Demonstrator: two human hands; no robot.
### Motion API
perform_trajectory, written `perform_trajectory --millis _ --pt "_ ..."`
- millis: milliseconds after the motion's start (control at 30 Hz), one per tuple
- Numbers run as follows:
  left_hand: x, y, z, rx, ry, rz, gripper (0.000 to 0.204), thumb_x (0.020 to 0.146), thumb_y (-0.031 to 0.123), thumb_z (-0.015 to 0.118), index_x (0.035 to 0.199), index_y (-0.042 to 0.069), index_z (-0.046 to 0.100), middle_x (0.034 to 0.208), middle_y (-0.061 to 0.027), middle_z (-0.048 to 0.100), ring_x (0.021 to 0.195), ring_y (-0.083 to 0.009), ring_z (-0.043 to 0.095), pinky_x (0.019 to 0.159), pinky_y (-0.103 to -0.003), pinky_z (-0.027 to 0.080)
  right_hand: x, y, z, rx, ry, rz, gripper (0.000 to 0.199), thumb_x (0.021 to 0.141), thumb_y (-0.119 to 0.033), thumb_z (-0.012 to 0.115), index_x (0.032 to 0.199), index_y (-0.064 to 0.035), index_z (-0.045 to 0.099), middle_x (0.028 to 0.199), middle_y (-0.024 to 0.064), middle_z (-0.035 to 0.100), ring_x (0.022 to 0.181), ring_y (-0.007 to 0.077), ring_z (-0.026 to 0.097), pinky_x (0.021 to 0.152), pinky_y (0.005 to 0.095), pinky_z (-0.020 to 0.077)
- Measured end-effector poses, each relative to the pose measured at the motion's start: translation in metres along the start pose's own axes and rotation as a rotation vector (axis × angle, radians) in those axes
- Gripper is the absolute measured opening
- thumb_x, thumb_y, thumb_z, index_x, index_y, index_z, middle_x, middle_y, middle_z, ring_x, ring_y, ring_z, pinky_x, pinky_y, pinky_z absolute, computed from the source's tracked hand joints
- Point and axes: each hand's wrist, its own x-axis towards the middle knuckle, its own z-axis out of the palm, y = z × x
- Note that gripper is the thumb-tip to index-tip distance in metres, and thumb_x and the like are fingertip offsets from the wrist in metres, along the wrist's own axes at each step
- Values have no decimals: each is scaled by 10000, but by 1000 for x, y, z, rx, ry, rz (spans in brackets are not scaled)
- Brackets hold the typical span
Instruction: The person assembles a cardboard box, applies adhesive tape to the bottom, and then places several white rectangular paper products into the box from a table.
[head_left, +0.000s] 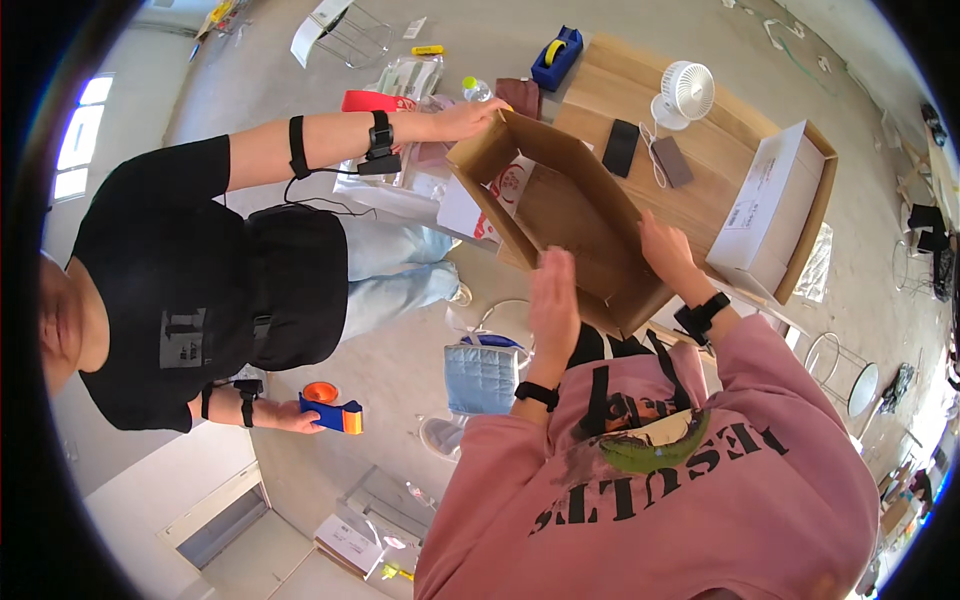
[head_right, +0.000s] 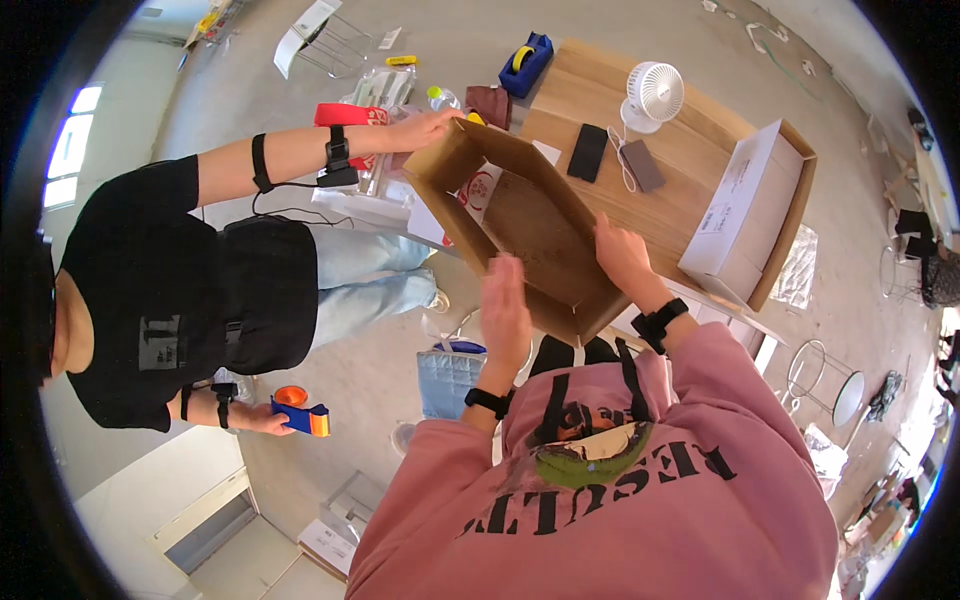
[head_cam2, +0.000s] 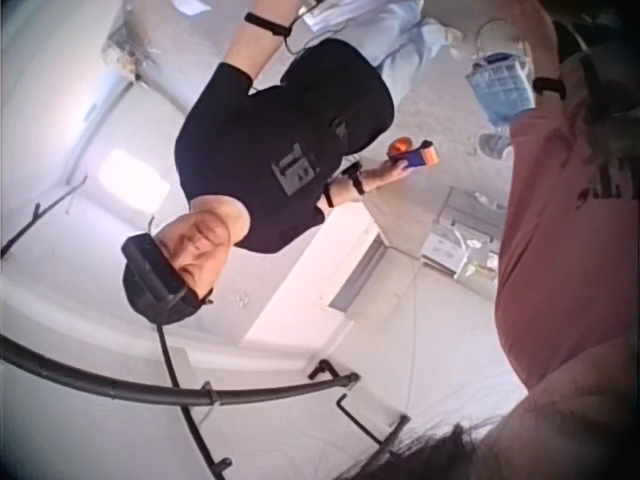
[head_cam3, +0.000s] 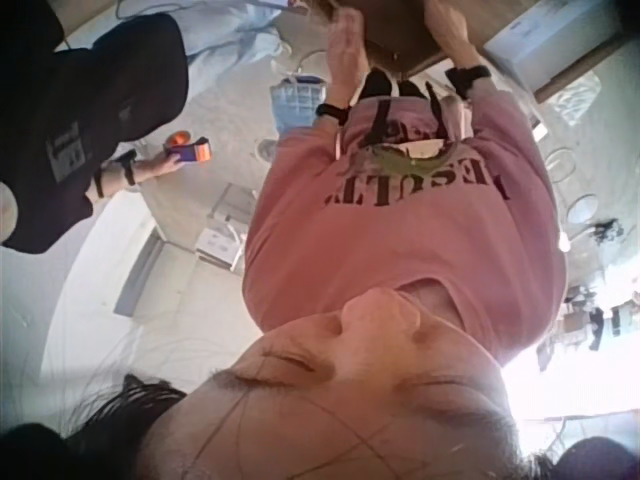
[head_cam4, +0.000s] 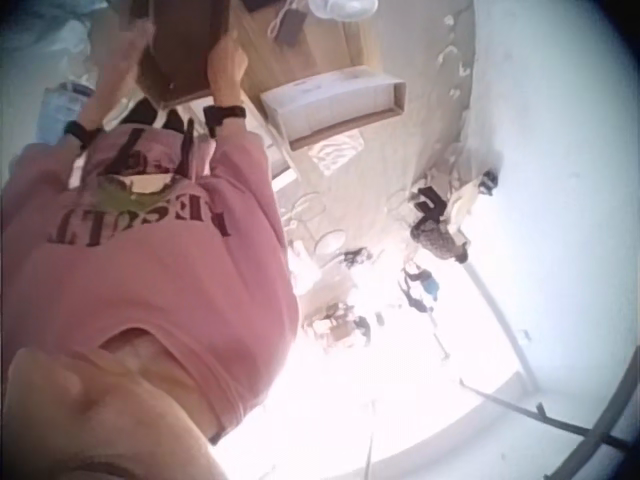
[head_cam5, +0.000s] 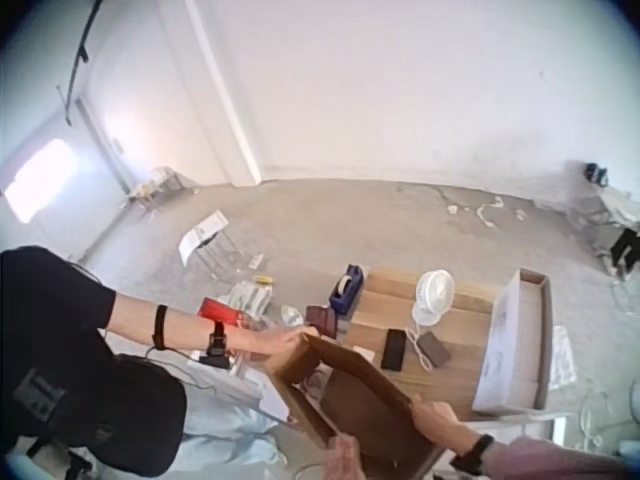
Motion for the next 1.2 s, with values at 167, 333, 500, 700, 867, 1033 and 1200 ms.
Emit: perform_trajectory --millis 167,333,500,700,867,1033,1200 --pt "-11 48 -3 -226 -516 41 216 821 239 538 863 39 607 653 -112 583 622 -270 577 660 -415 411 6 -5 7 -48 -25 -7 177 882 -155 426 950 8 430 624 192 594 581 356 597 514 446 474" --pt "-19 61 25 -55 -532 -17 385 824 404 529 628 88 627 594 -101 602 561 -251 590 566 -369 416 5 -6 -7 19 -104 69 200 907 -222 421 934 -25 435 666 220 589 647 400 584 567 494 461" --pt "2 52 36 -69 -714 -355 363 812 403 554 693 67 621 661 -132 632 670 -286 637 573 -397 482 2 11 -13 309 -240 92 262 865 -279 510 975 -43 484 934 236 588 923 412 543 774 486 439" --pt "14 41 54 -22 -723 -439 413 748 389 652 920 26 551 834 -139 636 793 -285 635 664 -377 490 -38 -26 -37 241 -304 97 687 736 -194 648 1319 -29 323 1301 176 403 1152 324 451 944 400 389" --pt "5 43 52 -50 -560 -343 376 689 343 693 880 44 571 852 -113 607 788 -260 607 630 -378 464 -37 -42 -23 -90 249 -312 783 647 -54 656 1333 -19 280 1404 155 246 1313 319 227 1068 426 234" --pt "6 44 42 2 -390 -258 300 679 279 700 851 58 593 801 -83 559 879 -231 530 703 -355 408 29 -108 -35 192 217 -487 705 687 -18 603 1322 -37 298 1390 146 268 1294 323 259 1062 403 252" --pt "-2 44 47 -106 -415 -180 231 680 231 691 812 68 594 762 -65 560 786 -233 566 695 -361 414 101 -134 -26 164 320 -461 620 712 -3 553 1290 -32 329 1380 139 295 1290 296 277 1054 370 273"
